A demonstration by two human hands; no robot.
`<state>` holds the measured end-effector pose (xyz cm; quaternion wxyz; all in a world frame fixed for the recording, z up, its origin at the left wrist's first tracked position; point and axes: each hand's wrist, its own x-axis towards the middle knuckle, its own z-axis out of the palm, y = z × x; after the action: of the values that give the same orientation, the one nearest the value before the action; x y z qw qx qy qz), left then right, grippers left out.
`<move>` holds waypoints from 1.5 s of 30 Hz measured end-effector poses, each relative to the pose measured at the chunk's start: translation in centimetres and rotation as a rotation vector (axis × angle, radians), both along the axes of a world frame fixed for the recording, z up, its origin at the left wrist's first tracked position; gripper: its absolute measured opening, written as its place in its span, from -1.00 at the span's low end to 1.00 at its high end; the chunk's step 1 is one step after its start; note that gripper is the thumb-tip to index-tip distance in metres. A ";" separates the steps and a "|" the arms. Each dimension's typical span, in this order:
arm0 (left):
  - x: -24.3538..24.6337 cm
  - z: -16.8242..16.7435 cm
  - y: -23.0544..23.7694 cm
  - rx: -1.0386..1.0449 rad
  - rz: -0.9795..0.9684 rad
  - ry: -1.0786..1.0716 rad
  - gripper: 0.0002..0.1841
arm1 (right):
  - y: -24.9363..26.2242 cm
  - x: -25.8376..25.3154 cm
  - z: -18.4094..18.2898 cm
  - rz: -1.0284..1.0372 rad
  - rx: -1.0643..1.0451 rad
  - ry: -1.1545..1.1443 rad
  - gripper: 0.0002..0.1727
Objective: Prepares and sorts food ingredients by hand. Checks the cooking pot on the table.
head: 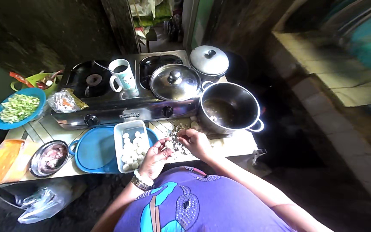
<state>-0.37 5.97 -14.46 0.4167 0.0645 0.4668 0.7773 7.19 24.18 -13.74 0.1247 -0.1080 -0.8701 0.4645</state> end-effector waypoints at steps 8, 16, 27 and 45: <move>0.6 0.3 -0.3 -0.035 0.089 0.208 -0.57 | -1.6 0.3 1.1 0.085 -0.187 0.089 -0.74; 0.9 0.5 -0.6 -0.046 0.128 0.214 -0.57 | -3.0 0.3 1.4 0.044 -0.277 0.050 -0.78; 0.3 0.7 -1.1 0.028 0.041 0.117 -0.63 | -2.8 -0.5 0.7 -0.052 -0.156 0.051 -0.78; -0.2 -0.3 -1.1 -0.088 0.084 0.445 -0.62 | -2.3 -0.5 0.8 0.083 0.091 0.252 -0.77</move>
<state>-0.55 4.83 -14.74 0.2729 0.1966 0.5830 0.7396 6.73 21.93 -12.90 0.2185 -0.0070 -0.8715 0.4390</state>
